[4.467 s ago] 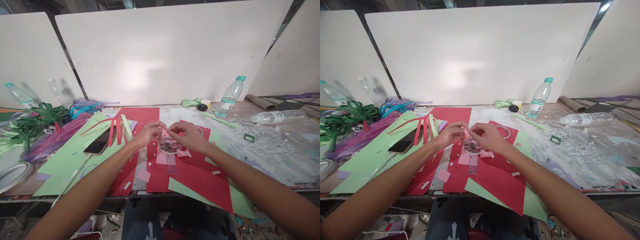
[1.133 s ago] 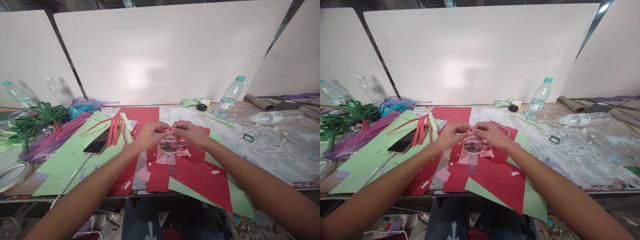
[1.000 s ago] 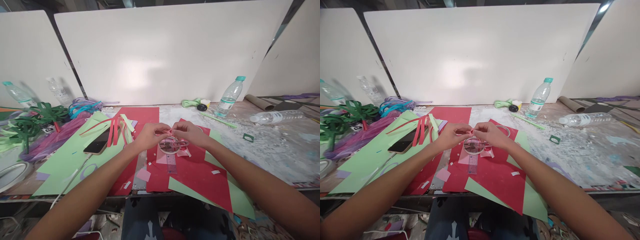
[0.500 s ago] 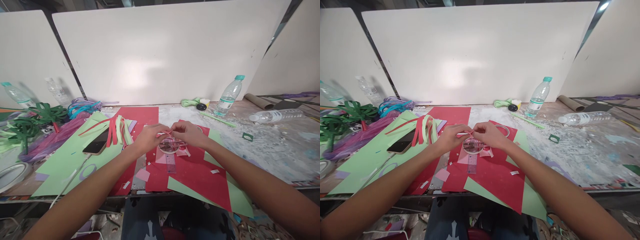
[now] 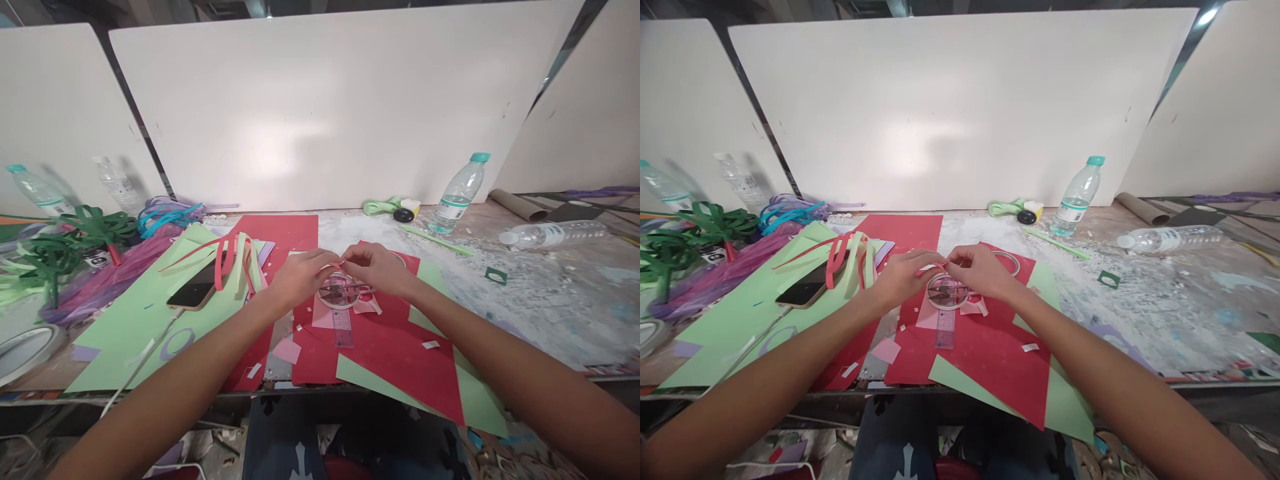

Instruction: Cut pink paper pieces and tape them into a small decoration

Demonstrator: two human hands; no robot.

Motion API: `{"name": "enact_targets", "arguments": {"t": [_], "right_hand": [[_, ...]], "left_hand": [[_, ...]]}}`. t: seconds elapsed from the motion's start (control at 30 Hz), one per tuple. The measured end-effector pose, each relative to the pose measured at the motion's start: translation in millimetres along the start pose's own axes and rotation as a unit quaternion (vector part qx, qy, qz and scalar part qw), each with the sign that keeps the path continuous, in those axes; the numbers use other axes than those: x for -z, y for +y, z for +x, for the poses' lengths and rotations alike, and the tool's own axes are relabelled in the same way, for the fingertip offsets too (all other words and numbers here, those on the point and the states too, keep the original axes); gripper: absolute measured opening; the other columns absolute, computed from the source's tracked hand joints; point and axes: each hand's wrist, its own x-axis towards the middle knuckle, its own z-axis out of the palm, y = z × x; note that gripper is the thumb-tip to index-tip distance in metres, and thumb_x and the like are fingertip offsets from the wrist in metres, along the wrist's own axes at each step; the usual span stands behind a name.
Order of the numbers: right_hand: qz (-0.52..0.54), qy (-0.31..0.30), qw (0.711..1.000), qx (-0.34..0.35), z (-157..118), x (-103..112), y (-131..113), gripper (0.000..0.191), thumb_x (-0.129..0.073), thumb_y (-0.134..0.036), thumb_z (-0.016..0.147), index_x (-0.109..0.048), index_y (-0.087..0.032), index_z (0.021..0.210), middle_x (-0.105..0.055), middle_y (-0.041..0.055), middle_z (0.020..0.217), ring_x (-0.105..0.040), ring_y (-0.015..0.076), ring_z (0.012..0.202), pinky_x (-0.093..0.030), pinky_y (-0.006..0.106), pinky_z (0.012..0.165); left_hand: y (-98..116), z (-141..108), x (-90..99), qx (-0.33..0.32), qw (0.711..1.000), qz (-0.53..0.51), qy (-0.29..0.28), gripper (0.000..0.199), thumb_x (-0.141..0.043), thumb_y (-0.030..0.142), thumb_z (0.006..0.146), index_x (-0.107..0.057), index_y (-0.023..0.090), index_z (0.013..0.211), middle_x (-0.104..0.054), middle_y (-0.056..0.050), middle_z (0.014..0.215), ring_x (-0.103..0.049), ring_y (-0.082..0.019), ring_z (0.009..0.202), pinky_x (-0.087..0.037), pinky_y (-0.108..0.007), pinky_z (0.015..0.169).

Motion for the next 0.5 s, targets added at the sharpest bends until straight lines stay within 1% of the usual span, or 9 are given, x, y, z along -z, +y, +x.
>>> {"name": "enact_targets", "arguments": {"t": [0.03,0.1,0.17,0.23,0.3,0.37,0.43,0.5], "right_hand": [[0.001,0.010,1.000,0.007,-0.4,0.3,-0.7,0.015,-0.054,-0.032,0.081,-0.060,-0.018,0.077,-0.053,-0.0024,0.060,-0.046,0.0096,0.050,-0.034,0.022,0.044],[0.001,0.060,0.997,0.044,-2.0,1.6,-2.2,0.013,-0.055,-0.031,0.081,-0.055,-0.019,0.078,-0.052,-0.0028,0.063,-0.045,0.0095,0.051,-0.036,0.022,0.045],[-0.023,0.115,0.987,0.107,-4.2,3.6,-2.9,0.010,-0.056,-0.028,0.080,-0.052,-0.019,0.079,-0.051,-0.0032,0.064,-0.046,0.0097,0.054,-0.038,0.023,0.049],[-0.079,0.138,0.972,0.172,-6.3,5.4,-1.7,0.007,-0.057,-0.023,0.079,-0.054,-0.019,0.085,-0.052,-0.0032,0.064,-0.048,0.0102,0.056,-0.039,0.023,0.054],[-0.148,0.125,0.955,0.223,-7.4,6.0,1.1,0.015,-0.056,-0.022,0.079,-0.059,-0.020,0.094,-0.055,-0.0023,0.067,-0.049,0.0105,0.058,-0.038,0.024,0.056],[-0.208,0.102,0.940,0.251,-7.4,5.7,4.5,0.021,-0.055,-0.022,0.081,-0.061,-0.021,0.100,-0.057,-0.0013,0.071,-0.050,0.0105,0.058,-0.035,0.024,0.055],[-0.255,0.087,0.927,0.260,-6.9,5.2,6.7,0.021,-0.053,-0.024,0.082,-0.063,-0.021,0.101,-0.059,-0.0005,0.072,-0.050,0.0105,0.058,-0.032,0.023,0.053],[-0.293,0.079,0.918,0.256,-6.7,5.3,6.9,0.021,-0.052,-0.026,0.084,-0.063,-0.021,0.100,-0.060,0.0004,0.073,-0.049,0.0109,0.057,-0.029,0.024,0.053]], "left_hand": [[0.1,0.3,0.4,0.010,1.000,-0.015,0.001,0.018,-0.051,0.027,0.089,-0.064,0.021,0.100,-0.071,-0.003,0.099,-0.067,-0.015,0.088,-0.052,-0.026,0.076],[0.3,1.3,1.3,0.039,0.997,-0.065,0.017,0.020,-0.052,0.030,0.089,-0.065,0.020,0.101,-0.071,-0.004,0.098,-0.067,-0.015,0.086,-0.054,-0.025,0.074],[0.1,2.6,2.3,0.070,0.989,-0.124,0.040,0.024,-0.054,0.032,0.087,-0.065,0.018,0.103,-0.071,-0.005,0.096,-0.067,-0.014,0.084,-0.055,-0.024,0.074],[-0.1,4.1,3.5,0.094,0.980,-0.170,0.047,0.025,-0.057,0.034,0.086,-0.066,0.016,0.101,-0.071,-0.006,0.095,-0.067,-0.014,0.084,-0.055,-0.024,0.075],[0.2,5.8,5.0,0.111,0.974,-0.197,0.035,0.024,-0.058,0.034,0.085,-0.067,0.015,0.096,-0.071,-0.007,0.093,-0.066,-0.014,0.083,-0.055,-0.024,0.075],[1.2,7.3,6.5,0.123,0.970,-0.209,0.014,0.024,-0.057,0.035,0.084,-0.068,0.016,0.093,-0.070,-0.007,0.092,-0.066,-0.015,0.083,-0.055,-0.025,0.074],[2.7,8.3,7.9,0.131,0.967,-0.217,-0.018,0.025,-0.056,0.037,0.084,-0.069,0.017,0.093,-0.071,-0.007,0.093,-0.065,-0.016,0.083,-0.054,-0.026,0.073],[4.0,8.6,8.9,0.139,0.962,-0.229,-0.051,0.028,-0.054,0.039,0.085,-0.069,0.018,0.095,-0.071,-0.007,0.095,-0.065,-0.017,0.083,-0.053,-0.027,0.072]]}}
